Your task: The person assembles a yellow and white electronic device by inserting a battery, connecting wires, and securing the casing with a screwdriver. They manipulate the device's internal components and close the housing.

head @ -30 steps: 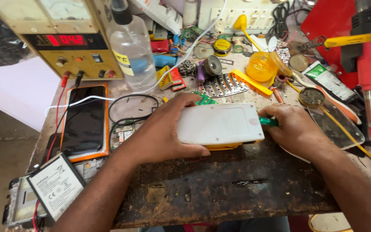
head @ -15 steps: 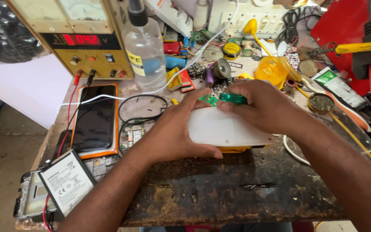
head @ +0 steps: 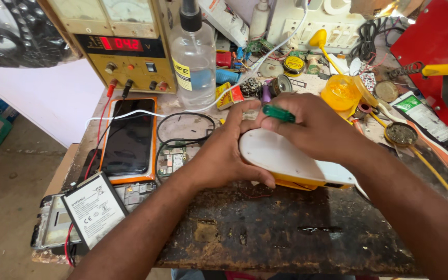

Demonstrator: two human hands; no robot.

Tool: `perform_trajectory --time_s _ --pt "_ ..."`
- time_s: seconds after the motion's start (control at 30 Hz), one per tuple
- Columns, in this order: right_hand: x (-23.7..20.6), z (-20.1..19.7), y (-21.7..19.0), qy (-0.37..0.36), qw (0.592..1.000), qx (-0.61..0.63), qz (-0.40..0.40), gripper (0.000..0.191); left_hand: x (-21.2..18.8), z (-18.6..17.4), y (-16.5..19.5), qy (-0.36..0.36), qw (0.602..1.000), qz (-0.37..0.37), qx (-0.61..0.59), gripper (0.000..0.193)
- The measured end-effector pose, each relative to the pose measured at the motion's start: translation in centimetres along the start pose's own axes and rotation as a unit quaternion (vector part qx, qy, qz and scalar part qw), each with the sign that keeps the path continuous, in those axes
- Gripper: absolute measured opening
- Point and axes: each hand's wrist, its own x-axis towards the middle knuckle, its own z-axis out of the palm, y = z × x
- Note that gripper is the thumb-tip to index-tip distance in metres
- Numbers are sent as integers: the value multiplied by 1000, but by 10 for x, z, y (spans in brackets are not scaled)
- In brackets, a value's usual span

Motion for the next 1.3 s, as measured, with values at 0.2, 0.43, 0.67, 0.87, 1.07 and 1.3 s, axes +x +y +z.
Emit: perform_trajectory --time_s 0.2,0.43,0.67,0.87,1.07,1.3 --pt "13 15 2 -31 1000 -1 -1 18 -2 2 -3 14 1000 -18 9 143" --pt "10 15 -3 -15 993 -107 -46 22 -2 4 -9 20 1000 -3 -16 148" --pt "4 18 -10 2 980 -177 -87 21 -2 9 -16 39 999 34 3 149" --pt "-2 18 -14 32 973 -193 -124 27 0 10 -18 31 999 41 7 148" --pt "-5 20 -17 44 979 -179 -88 24 0 10 -14 26 999 39 -11 146" --pt "-7 23 -16 71 974 -198 -87 27 -1 2 -9 -7 1000 15 -21 141"
